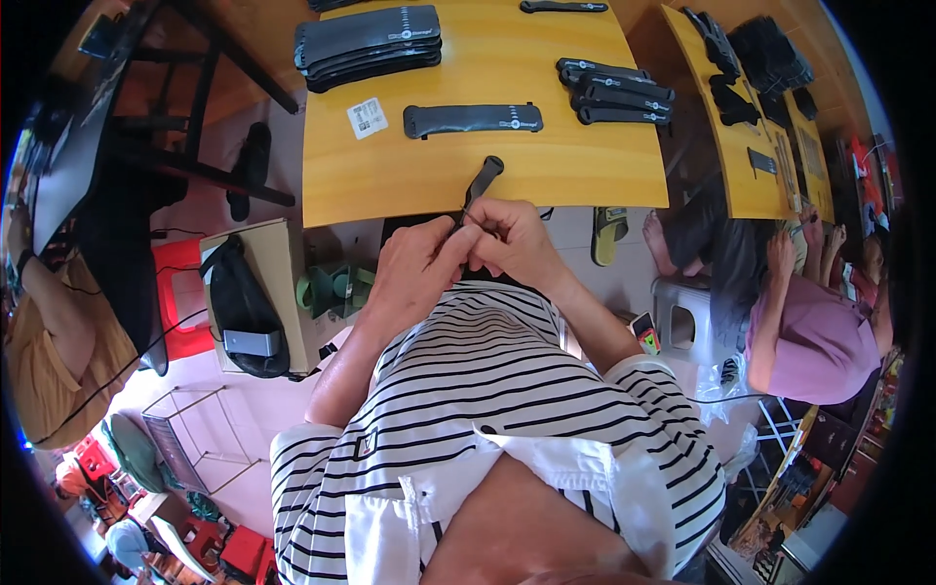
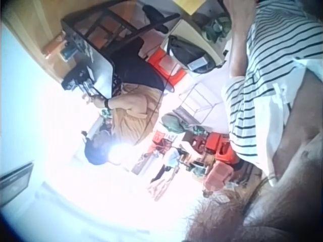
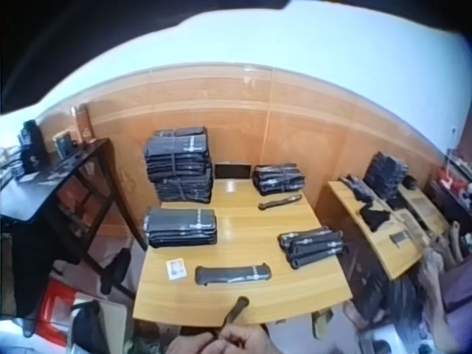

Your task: Assembling small metal hardware components onto leather watch-style straps.

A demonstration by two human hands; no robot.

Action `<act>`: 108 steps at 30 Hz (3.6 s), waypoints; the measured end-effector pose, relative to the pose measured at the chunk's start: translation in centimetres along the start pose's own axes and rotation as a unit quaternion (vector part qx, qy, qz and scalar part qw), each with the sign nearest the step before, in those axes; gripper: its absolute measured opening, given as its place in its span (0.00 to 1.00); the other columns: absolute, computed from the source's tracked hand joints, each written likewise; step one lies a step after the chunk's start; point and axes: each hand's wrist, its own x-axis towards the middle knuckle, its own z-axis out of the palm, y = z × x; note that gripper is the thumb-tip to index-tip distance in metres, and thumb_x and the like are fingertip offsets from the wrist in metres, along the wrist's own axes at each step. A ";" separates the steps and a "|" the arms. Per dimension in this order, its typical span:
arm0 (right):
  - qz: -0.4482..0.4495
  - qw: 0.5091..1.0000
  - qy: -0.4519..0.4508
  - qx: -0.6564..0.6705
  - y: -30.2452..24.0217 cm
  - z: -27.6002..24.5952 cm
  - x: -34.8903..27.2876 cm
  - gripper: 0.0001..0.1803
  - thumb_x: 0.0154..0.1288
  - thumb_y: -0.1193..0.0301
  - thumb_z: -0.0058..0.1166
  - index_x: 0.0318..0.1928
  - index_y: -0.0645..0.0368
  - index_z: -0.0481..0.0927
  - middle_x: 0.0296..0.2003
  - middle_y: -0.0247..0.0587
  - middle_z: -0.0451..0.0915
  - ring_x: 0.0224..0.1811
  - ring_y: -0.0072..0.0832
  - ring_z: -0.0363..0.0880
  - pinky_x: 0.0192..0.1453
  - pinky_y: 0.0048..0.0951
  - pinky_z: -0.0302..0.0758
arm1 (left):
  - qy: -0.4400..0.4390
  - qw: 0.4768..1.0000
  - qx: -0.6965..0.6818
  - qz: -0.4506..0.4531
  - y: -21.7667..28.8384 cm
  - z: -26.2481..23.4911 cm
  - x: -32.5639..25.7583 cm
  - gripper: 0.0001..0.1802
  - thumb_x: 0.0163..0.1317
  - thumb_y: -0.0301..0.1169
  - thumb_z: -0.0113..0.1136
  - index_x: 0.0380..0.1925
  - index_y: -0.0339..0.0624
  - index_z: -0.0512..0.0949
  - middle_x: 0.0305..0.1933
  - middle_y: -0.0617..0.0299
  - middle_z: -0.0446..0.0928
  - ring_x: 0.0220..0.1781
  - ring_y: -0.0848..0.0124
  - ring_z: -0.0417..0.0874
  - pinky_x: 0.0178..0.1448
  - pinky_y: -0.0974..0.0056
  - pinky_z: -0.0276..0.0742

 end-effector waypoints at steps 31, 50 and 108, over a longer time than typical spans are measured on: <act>0.014 0.798 0.119 0.590 -5.1 -16.5 7.3 0.11 0.57 0.74 0.48 0.19 0.57 0.64 0.14 0.27 0.61 0.11 0.14 0.56 0.11 0.15 0.54 | -0.020 0.978 -0.200 0.049 -0.7 2.0 6.4 0.20 0.66 0.43 0.47 0.20 0.41 0.72 0.12 0.69 0.66 0.12 0.82 0.65 0.17 0.78 0.60; -0.230 0.803 0.210 0.508 -12.0 -33.6 14.6 0.08 0.47 0.76 0.41 0.17 0.53 0.60 0.11 0.26 0.59 0.09 0.16 0.57 0.15 0.18 0.60 | 0.088 0.962 -0.244 0.081 -3.3 -2.5 -1.3 0.18 0.66 0.39 0.47 0.20 0.40 0.72 0.11 0.68 0.66 0.11 0.81 0.64 0.17 0.77 0.59; 0.034 0.974 0.226 -0.003 4.0 -11.5 2.5 0.06 0.59 0.71 0.57 0.32 0.61 0.78 0.18 0.29 0.73 0.10 0.09 0.58 0.13 0.13 0.52 | 0.198 0.930 -0.308 -0.016 -8.3 -3.7 9.1 0.09 0.60 0.25 0.55 0.39 0.32 0.76 0.31 0.58 0.79 0.31 0.71 0.83 0.35 0.74 0.80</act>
